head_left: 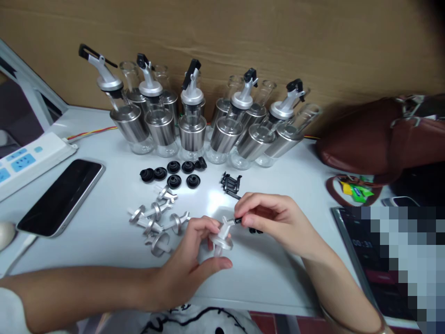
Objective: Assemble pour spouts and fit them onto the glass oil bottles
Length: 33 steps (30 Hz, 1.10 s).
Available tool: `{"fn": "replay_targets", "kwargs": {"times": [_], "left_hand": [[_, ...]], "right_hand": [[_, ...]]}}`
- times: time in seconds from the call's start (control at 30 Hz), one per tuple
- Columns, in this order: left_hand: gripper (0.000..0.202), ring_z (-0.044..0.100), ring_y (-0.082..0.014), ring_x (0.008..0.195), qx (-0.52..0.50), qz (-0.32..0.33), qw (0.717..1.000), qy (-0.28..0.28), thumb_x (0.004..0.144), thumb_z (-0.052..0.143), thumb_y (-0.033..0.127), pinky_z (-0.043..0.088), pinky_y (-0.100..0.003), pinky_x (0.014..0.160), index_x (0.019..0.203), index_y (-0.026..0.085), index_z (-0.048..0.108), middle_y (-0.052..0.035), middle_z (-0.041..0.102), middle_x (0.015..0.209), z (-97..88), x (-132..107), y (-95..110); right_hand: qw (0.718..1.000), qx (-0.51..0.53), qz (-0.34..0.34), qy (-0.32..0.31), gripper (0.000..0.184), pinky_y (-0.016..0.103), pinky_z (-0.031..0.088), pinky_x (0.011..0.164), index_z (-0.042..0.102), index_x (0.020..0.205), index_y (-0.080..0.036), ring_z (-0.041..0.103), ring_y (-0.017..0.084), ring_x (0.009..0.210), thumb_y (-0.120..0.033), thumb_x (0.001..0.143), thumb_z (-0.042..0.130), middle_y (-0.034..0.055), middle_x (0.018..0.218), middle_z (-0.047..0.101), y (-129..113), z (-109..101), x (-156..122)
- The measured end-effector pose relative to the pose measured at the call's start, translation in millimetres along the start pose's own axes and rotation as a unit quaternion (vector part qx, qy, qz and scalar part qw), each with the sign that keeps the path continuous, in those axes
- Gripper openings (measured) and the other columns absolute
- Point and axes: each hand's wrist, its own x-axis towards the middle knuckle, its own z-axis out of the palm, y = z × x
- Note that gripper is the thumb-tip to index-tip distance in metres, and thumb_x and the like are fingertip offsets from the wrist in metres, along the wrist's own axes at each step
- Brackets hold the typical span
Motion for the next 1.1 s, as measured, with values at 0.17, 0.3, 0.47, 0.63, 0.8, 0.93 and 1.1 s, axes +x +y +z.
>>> {"fn": "replay_targets", "kwargs": {"times": [0.17,0.3,0.47,0.63,0.8,0.93,1.1], "left_hand": [[0.027,0.043,-0.0111,0.095,0.022,0.014,1.000,0.006,0.090,0.059,0.025,0.037,-0.022,0.082,0.104,0.033,0.037,0.0024,0.042,0.104,-1.3,0,0],[0.024,0.042,-0.0120,0.092,0.035,0.009,0.999,-0.001,0.092,0.056,0.027,0.035,-0.024,0.083,0.105,0.033,0.037,0.0020,0.041,0.104,-1.2,0,-1],[0.023,0.042,-0.0134,0.091,0.067,0.012,0.998,0.008,0.093,0.055,0.028,0.035,-0.026,0.081,0.106,0.032,0.037,0.0011,0.043,0.103,-0.7,-1,1],[0.023,0.044,-0.0141,0.091,0.097,0.038,0.994,0.021,0.092,0.056,0.026,0.036,-0.026,0.078,0.106,0.031,0.039,-0.0004,0.044,0.102,-1.0,0,4],[0.022,0.045,-0.0135,0.087,0.087,0.070,0.994,0.012,0.092,0.055,0.028,0.037,-0.025,0.078,0.108,0.033,0.041,0.0008,0.047,0.098,-0.9,3,3],[0.023,0.046,-0.0134,0.085,0.073,0.073,0.995,0.011,0.092,0.055,0.025,0.039,-0.025,0.077,0.109,0.035,0.044,0.0013,0.052,0.099,-1.7,4,3],[0.022,0.046,-0.0178,0.098,0.079,0.092,0.992,-0.038,0.094,0.050,0.022,0.041,-0.031,0.081,0.111,0.033,0.041,-0.0019,0.054,0.100,-3.3,2,4]], "right_hand": [[0.999,0.034,0.023,0.010,0.003,0.019,0.047,0.060,0.071,0.075,-0.017,0.059,0.010,0.065,-0.018,0.075,0.074,0.0018,0.071,0.067,3,2,-1],[0.998,0.050,0.024,0.006,0.002,0.019,0.048,0.059,0.071,0.075,-0.017,0.059,0.009,0.064,-0.017,0.075,0.073,0.0015,0.070,0.067,2,3,1],[0.998,0.058,0.027,0.004,0.008,0.020,0.048,0.059,0.069,0.072,-0.016,0.059,0.010,0.062,-0.021,0.074,0.075,0.0018,0.069,0.067,3,5,1],[0.996,0.071,0.052,-0.003,0.013,0.022,0.048,0.060,0.069,0.073,-0.015,0.058,0.010,0.063,-0.027,0.076,0.074,0.0030,0.071,0.066,7,6,2],[0.981,0.153,0.102,-0.064,0.019,0.024,0.046,0.068,0.071,0.097,-0.017,0.057,0.009,0.067,-0.030,0.084,0.067,0.0028,0.080,0.065,11,6,2],[0.961,0.205,0.120,-0.140,0.032,0.025,0.041,0.067,0.066,0.114,-0.015,0.050,0.008,0.063,-0.035,0.089,0.062,-0.0002,0.072,0.057,12,6,0],[0.941,0.239,0.101,-0.215,0.037,0.027,0.037,0.067,0.059,0.125,-0.014,0.043,0.008,0.059,-0.033,0.095,0.053,-0.0020,0.067,0.051,12,5,-1]]}}
